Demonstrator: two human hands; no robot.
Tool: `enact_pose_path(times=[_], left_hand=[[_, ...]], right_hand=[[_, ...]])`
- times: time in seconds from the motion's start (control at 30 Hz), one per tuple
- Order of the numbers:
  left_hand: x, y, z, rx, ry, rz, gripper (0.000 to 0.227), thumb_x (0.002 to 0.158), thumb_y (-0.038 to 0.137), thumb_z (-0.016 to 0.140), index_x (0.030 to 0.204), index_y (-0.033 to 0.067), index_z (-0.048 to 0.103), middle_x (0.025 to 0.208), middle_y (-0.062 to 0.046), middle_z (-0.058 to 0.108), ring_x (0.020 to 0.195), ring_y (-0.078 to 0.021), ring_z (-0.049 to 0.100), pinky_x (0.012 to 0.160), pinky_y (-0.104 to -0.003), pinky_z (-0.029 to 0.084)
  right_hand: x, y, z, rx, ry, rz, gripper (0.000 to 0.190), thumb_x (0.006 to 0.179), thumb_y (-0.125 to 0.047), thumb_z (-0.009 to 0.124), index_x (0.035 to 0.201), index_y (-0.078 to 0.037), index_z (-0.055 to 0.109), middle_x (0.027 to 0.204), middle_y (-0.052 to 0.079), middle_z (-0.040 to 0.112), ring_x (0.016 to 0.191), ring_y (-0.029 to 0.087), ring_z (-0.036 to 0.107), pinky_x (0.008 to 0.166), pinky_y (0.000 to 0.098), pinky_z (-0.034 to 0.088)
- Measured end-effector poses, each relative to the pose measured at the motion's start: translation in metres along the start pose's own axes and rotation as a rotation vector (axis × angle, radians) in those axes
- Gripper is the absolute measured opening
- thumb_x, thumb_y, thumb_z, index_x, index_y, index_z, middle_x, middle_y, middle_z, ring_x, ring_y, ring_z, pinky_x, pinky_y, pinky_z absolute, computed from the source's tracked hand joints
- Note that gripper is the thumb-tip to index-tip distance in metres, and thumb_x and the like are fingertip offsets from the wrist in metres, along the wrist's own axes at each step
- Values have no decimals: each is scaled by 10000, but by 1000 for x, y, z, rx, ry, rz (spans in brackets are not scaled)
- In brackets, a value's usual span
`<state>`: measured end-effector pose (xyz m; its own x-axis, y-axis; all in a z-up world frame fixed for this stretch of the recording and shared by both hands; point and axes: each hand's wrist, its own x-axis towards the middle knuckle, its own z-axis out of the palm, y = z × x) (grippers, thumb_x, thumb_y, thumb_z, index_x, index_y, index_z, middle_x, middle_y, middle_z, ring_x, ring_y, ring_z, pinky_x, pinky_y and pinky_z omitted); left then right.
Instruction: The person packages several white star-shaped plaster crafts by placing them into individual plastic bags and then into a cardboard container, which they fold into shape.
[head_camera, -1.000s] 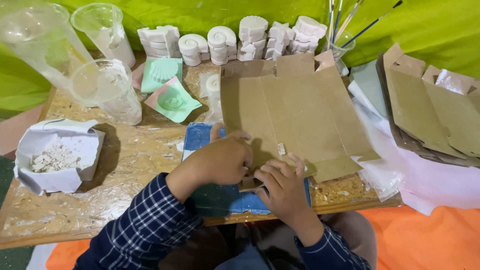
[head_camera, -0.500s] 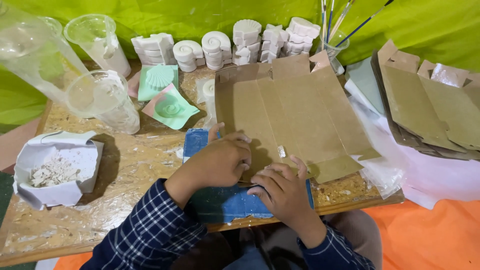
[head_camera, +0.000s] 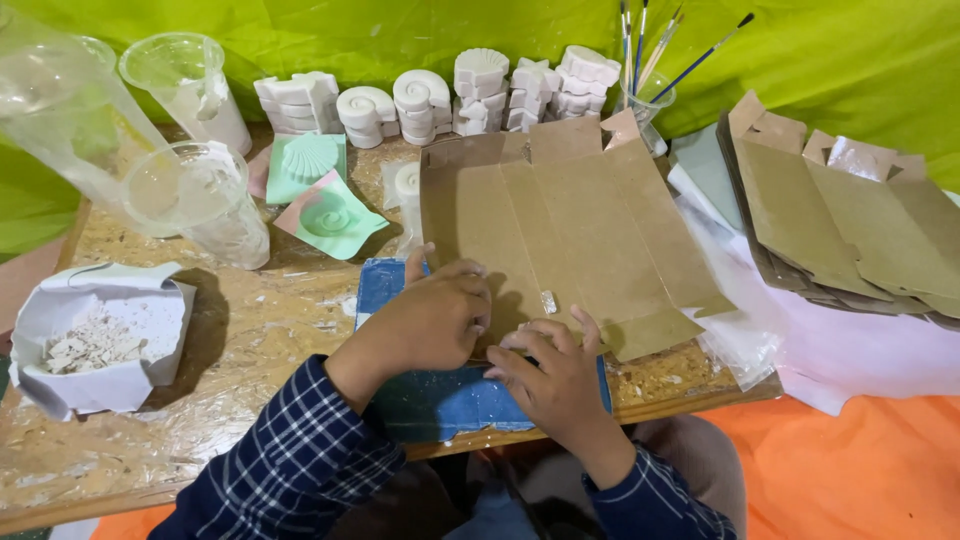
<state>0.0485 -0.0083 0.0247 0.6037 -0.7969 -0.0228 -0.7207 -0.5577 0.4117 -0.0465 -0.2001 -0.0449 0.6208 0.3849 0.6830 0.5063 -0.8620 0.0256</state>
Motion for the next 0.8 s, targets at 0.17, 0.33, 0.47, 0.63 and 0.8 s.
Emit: enact_pose_path(times=[0.17,0.33,0.47,0.63,0.8], left_hand=[[-4,11,-1,82,8,-30,309,850,240,659,1134,147,737,1270,-51,652,1454,-320,355,1148,-737,-71],[-1,2,17,117,429,76,111,929,76,641,928,76,752,1005,-134,728,1263,-350,583,1114,-755,37],[2,-10,18,118,763,167,71,933,105,672,894,156,703,923,-26,722,1147,-235,659,1122,-625,194],[0,-2,16,34,687,397,111,914,202,711,943,101,746,904,-114,752,1043,-304,714,1026,-530,443],[-3,17,36,16,442,437,469,782,488,793,1079,132,719,989,-93,747,1078,-278,681,1076,-578,310]], right_hand=[[-9,1,14,-17,71,-30,65,935,-327,733,982,-284,719,973,-97,656,1068,176,611,1104,591,255],[-10,-2,20,27,117,-8,37,961,-271,705,959,-234,710,870,-63,641,1046,165,633,1125,613,271],[-10,-3,20,36,106,19,73,964,-212,678,896,-222,701,764,-59,632,961,155,660,1125,598,286],[-12,2,8,-43,169,16,159,981,-360,669,988,-206,705,877,-27,663,1056,182,646,1138,623,236],[-53,39,-24,-57,192,243,520,1030,-565,454,1290,-170,670,1205,21,649,1205,258,578,1174,526,225]])
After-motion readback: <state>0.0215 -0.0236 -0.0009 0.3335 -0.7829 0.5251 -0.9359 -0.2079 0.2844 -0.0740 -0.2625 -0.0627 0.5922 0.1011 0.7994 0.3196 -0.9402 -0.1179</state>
